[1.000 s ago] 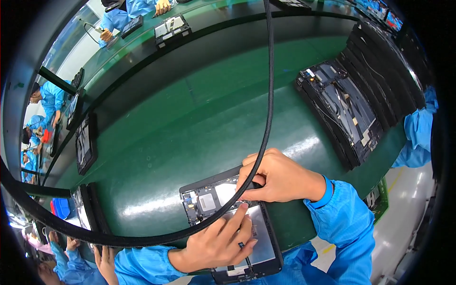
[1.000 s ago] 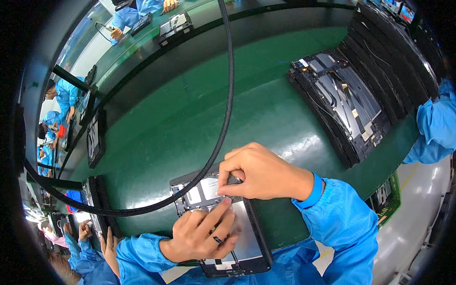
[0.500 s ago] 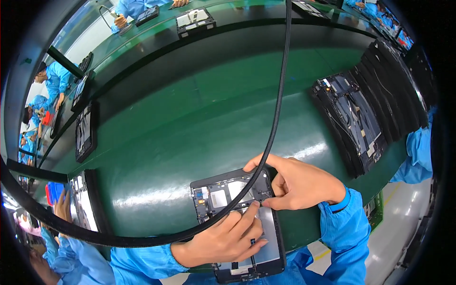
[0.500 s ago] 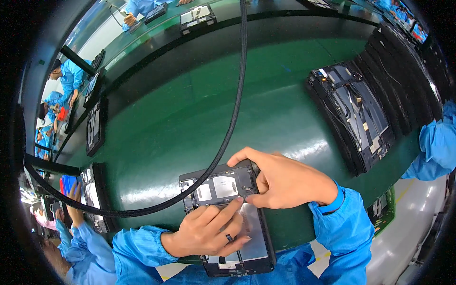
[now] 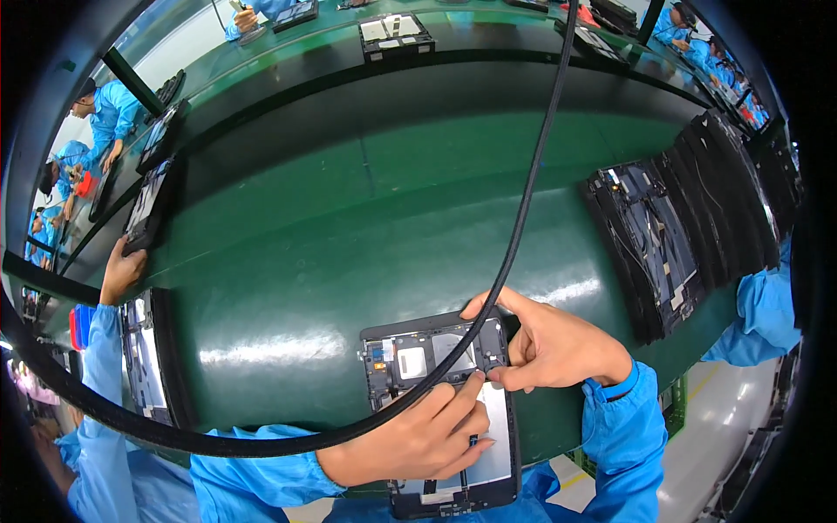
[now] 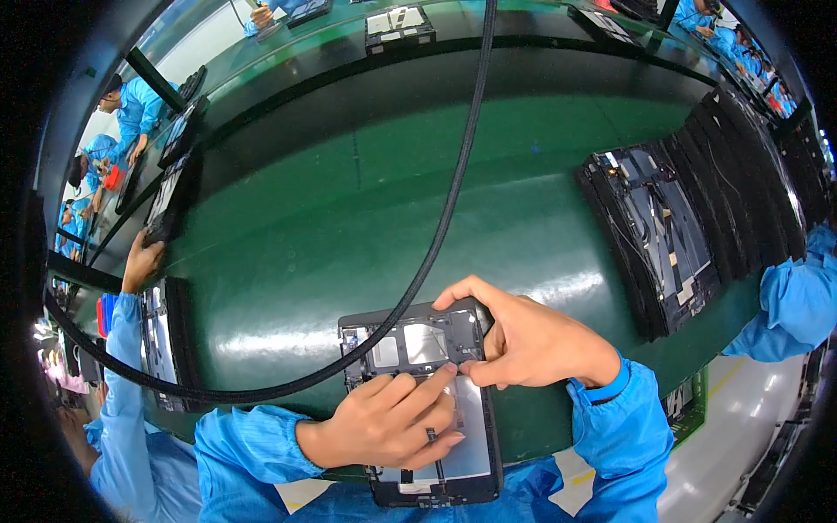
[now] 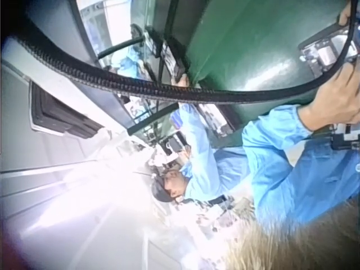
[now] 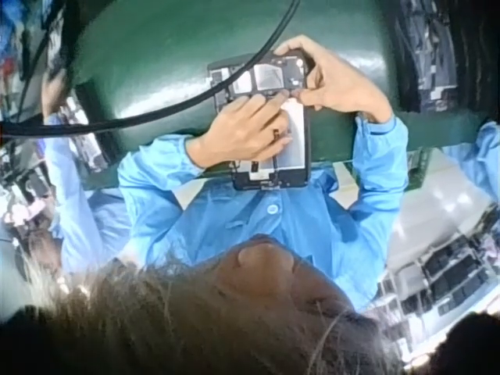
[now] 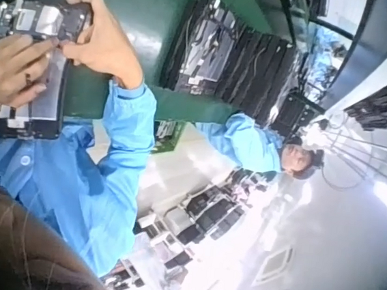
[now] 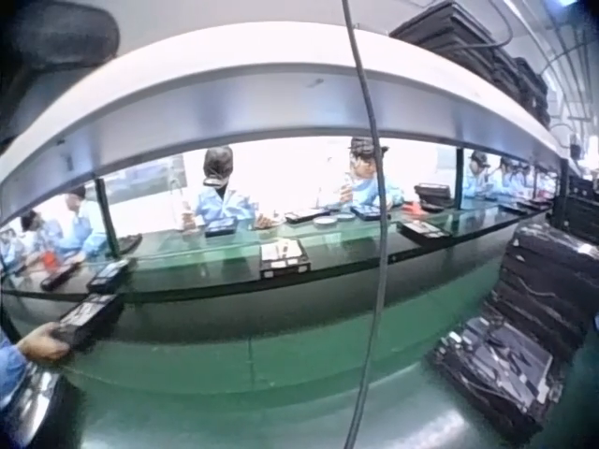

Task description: The person connects internal ribbon cables to a printed circuit board inside a tablet chassis by hand.

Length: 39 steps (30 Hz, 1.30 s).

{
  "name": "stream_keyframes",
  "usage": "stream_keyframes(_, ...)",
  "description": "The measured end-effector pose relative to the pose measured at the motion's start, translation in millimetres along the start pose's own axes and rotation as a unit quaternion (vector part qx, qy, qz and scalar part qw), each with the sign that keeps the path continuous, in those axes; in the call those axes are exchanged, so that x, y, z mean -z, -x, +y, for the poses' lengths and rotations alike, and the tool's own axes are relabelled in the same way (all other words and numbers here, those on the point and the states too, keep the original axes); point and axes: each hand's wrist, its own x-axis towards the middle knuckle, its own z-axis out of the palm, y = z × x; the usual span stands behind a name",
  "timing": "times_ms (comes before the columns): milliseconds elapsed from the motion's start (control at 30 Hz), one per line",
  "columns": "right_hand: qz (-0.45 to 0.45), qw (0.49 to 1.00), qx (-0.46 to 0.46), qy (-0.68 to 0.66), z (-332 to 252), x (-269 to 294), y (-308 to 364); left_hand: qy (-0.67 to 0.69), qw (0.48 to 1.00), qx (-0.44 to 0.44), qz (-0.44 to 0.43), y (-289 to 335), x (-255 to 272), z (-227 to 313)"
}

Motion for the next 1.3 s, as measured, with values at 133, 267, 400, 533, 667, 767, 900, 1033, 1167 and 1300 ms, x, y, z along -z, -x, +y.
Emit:
stream_keyframes(133,0.034,0.999,0.004,-0.007,-2,-7,2,0.015,1.0,0.011,0.01,0,-1,0)
stream_keyframes(267,0.039,0.998,0.008,-0.047,1,-9,4,0.079,0.996,0.04,0.031,4,-6,-1)
stream_keyframes(400,0.039,0.998,0.029,-0.043,7,-4,3,0.276,0.953,0.11,0.064,21,-4,-17)
stream_keyframes(533,0.126,0.976,0.175,0.022,17,-14,-4,0.248,0.933,0.157,0.209,51,2,-25)
stream_keyframes(667,0.156,0.863,0.421,0.234,-7,-46,-12,0.19,0.968,0.078,0.145,98,15,-31)
stream_keyframes(767,0.086,0.846,0.423,0.312,-11,-82,-19,0.128,0.986,-0.046,0.1,117,28,-30)
stream_keyframes(900,0.037,0.847,0.381,0.368,0,-92,-27,0.114,0.979,-0.154,0.068,118,23,-30)
stream_keyframes(1033,0.019,0.85,0.383,0.362,-4,-93,-32,0.119,0.979,-0.145,0.079,122,28,-25)
stream_keyframes(1167,-0.009,0.85,0.373,0.373,-10,-86,-23,0.125,0.973,-0.177,0.075,124,21,-25)
stream_keyframes(1300,0.077,0.821,0.418,0.38,0,-95,-31,0.072,0.965,-0.244,0.061,121,22,-31)
